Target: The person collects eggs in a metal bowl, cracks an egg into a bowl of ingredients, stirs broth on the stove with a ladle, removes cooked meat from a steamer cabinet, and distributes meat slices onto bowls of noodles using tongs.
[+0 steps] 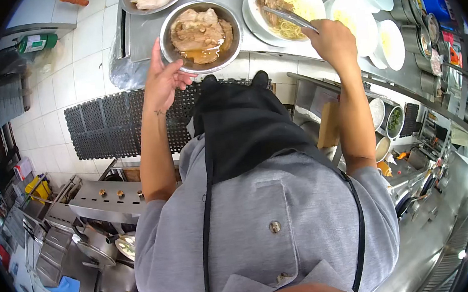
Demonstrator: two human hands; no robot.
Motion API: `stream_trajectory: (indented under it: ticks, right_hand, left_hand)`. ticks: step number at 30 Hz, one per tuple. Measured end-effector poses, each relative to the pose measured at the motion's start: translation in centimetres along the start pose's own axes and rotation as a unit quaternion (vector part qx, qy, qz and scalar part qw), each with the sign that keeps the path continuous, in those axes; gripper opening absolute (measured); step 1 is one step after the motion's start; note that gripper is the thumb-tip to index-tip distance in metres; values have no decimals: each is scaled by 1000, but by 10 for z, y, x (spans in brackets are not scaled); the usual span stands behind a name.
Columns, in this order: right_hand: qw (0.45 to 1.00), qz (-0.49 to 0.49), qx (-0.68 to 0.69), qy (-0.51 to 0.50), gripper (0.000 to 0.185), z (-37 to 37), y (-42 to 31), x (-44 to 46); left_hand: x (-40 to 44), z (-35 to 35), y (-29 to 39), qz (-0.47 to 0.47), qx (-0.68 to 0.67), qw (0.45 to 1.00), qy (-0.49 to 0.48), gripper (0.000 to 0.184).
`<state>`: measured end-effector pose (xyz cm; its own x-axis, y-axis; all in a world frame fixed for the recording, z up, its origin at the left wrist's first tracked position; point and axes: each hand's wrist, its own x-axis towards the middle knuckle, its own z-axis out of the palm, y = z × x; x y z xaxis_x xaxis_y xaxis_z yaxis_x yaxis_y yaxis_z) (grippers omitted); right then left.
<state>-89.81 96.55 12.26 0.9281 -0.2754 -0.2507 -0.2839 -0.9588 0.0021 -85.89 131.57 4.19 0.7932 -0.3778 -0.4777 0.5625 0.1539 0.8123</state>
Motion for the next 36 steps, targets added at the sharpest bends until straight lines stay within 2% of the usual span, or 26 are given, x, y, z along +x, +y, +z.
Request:
stream_trajectory:
  ticks: [1, 3, 5, 9, 11, 15, 17, 21, 23, 27, 30, 34, 36]
  right_hand:
    - [998, 39, 44, -30, 34, -2, 10, -1]
    - [996, 37, 85, -11, 36, -3, 25, -5]
    - [984, 44, 151, -82, 34, -7, 32, -4]
    - [986, 30, 155, -59, 33, -6, 31, -7]
    - [993, 28, 112, -31, 33, -5, 26, -9]
    - [991, 49, 116, -39, 33, -9, 27, -13]
    - [981, 40, 179, -64, 31, -15, 29, -13]
    - [989, 43, 130, -54, 32, -20, 20, -20]
    - [992, 30, 66, 99, 29, -17, 20, -27]
    - [998, 24, 35, 43, 24, -20, 4, -29]
    - [999, 5, -46, -11, 26, -2, -5, -20]
    - [997, 48, 59, -3, 28, -15, 8, -27]
    - [999, 24, 38, 2, 26, -6, 10, -20]
  left_hand:
    - [-1, 0, -1, -1, -3, 1000, -6, 81]
    - [-4, -1, -2, -10, 2, 1000, 5, 80]
    - [-3, 0, -1, -9, 7, 1000, -8, 80]
    - [-3, -3, -4, -1, 0, 1000, -16, 80]
    - [-3, -3, -5, -3, -8, 1000, -21, 81]
    - [-4, 1, -4, -3, -9, 1000, -16, 80]
    - [-4, 1, -6, 5, -12, 1000, -11, 80]
    - [-4, 5, -9, 10, -5, 1000, -8, 80]
    - [-6, 6, -8, 4, 7, 1000, -5, 80]
    - [-6, 10, -7, 2, 6, 1000, 12, 80]
    - [-6, 12, -8, 6, 9, 1000, 28, 81]
    - [-6, 15, -8, 6, 24, 999, 36, 80]
    - [-6, 16, -8, 9, 27, 999, 37, 79]
